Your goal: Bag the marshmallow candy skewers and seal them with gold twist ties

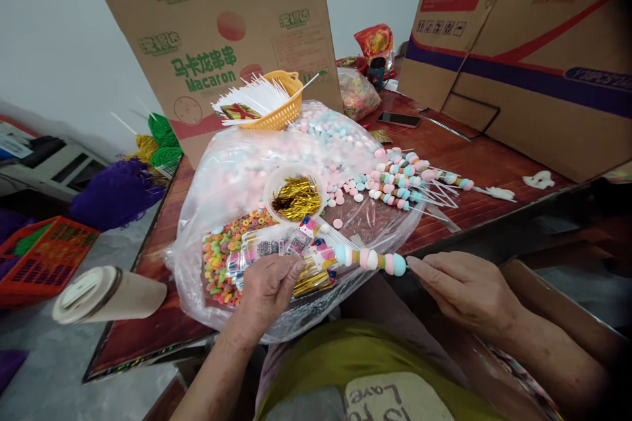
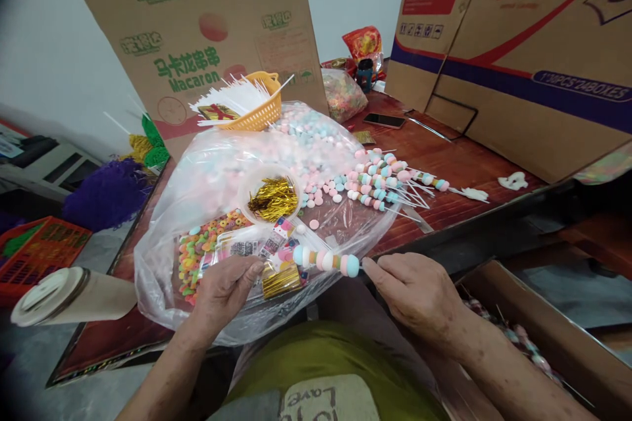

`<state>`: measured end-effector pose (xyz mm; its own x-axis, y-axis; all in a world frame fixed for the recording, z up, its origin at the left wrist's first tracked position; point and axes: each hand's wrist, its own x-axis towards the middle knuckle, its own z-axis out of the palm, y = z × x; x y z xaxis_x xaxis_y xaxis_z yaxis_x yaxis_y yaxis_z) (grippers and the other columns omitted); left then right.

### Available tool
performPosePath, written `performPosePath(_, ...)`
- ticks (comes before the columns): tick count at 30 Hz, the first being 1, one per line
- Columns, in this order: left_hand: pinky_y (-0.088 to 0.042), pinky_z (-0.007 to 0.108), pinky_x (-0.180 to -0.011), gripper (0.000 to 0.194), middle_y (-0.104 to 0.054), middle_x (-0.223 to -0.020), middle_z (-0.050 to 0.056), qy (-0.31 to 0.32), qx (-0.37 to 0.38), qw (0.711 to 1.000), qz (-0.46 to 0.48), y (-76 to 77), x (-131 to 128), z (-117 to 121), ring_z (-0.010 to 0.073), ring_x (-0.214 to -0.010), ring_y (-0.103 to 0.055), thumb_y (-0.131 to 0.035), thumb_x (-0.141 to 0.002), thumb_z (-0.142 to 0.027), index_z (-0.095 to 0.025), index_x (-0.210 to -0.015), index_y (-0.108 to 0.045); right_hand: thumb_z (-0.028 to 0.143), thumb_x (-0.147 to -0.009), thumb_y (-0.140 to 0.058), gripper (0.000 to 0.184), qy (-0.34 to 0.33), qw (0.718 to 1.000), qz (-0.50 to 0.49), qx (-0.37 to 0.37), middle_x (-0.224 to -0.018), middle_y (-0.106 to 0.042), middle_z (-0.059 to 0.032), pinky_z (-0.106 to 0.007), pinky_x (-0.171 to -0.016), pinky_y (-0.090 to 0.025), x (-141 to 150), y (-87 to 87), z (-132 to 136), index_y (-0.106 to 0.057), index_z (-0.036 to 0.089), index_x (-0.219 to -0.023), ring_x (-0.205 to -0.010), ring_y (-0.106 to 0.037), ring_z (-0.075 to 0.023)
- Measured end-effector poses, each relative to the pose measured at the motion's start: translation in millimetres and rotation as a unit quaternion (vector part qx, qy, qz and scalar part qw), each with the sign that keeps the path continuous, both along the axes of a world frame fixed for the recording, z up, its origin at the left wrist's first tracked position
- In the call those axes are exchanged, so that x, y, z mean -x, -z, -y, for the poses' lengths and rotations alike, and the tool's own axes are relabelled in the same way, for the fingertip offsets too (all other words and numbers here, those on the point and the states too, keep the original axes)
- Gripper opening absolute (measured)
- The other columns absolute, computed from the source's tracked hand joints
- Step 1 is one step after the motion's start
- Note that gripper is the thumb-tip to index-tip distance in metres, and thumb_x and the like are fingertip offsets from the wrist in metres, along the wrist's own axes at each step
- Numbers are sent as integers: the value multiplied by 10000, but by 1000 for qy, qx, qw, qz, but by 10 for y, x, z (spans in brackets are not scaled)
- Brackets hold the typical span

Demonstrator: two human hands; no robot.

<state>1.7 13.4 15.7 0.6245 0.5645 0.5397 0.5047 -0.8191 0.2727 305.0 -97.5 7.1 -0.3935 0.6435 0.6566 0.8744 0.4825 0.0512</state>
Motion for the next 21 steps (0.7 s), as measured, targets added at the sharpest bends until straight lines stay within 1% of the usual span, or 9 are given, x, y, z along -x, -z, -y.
performPosePath(2, -469, 251, -582, 167, -679, -683, 37, 11, -23, 999, -41, -17, -17, 3, 145, -603, -618, -485, -887, -212, -148, -834, -631, 59, -837, -485, 219, -21, 999, -16, 29, -726, -639, -47, -259, -556, -419, -24, -19, -17, -589, 152, -1005, -591, -555, -137)
performPosePath(4, -464, 259, -581, 165, -690, -696, 44, 32, -43, 996, -68, -38, -34, 0, 152, -604, -620, -487, -886, -210, -144, -827, -627, 86, -857, -473, 204, -56, 992, -67, 92, -712, -624, -37, -231, -543, -420, -66, -49, -50, -594, 157, -1006, -589, -550, -122)
performPosePath(7, -447, 250, -564, 162, -697, -703, 38, 47, -45, 995, -74, -64, -41, -13, 144, -587, -610, -483, -891, -205, -150, -825, -621, 134, -884, -461, 185, -92, 968, -139, 187, -717, -620, -28, -194, -554, -437, -128, -102, -113, -603, 172, -996, -617, -571, -107)
performPosePath(9, -441, 244, -558, 174, -694, -693, 31, 46, -35, 996, -70, -69, -33, -22, 138, -579, -605, -471, -898, -212, -156, -826, -620, 158, -894, -451, 186, -99, 959, -151, 218, -717, -626, -27, -193, -562, -442, -146, -130, -145, -617, 184, -974, -625, -584, -109)
performPosePath(12, -447, 244, -563, 187, -697, -696, 28, 51, -20, 997, -63, -44, -4, -40, 139, -588, -611, -462, -902, -218, -163, -820, -621, 169, -898, -435, 205, -111, 951, -156, 243, -708, -628, -32, -204, -564, -440, -147, -147, -163, -627, 190, -966, -618, -583, -115)
performPosePath(17, -481, 228, -601, 194, -695, -704, 33, 47, 35, 998, -2, 34, 53, -75, 129, -622, -634, -459, -905, -226, -169, -853, -637, 176, -892, -463, 160, -117, 923, -219, 295, -720, -631, -25, -205, -569, -449, -176, -122, -149, -621, 192, -911, -623, -580, -110)
performPosePath(19, -483, 227, -610, 207, -694, -709, 31, 56, 65, 996, 6, 33, 59, -76, 128, -634, -637, -453, -907, -215, -170, -831, -640, 163, -881, -486, 138, -106, 925, -236, 279, -718, -627, -18, -206, -567, -454, -184, -111, -148, -616, 197, -914, -613, -575, -108)
performPosePath(21, -480, 228, -607, 225, -688, -701, 29, 66, 87, 994, 14, 9, 55, -67, 128, -636, -633, -447, -909, -208, -168, -797, -637, 135, -865, -508, 149, -89, 938, -242, 232, -727, -630, -11, -203, -575, -464, -172, -109, -153, -610, 206, -947, -614, -580, -105)
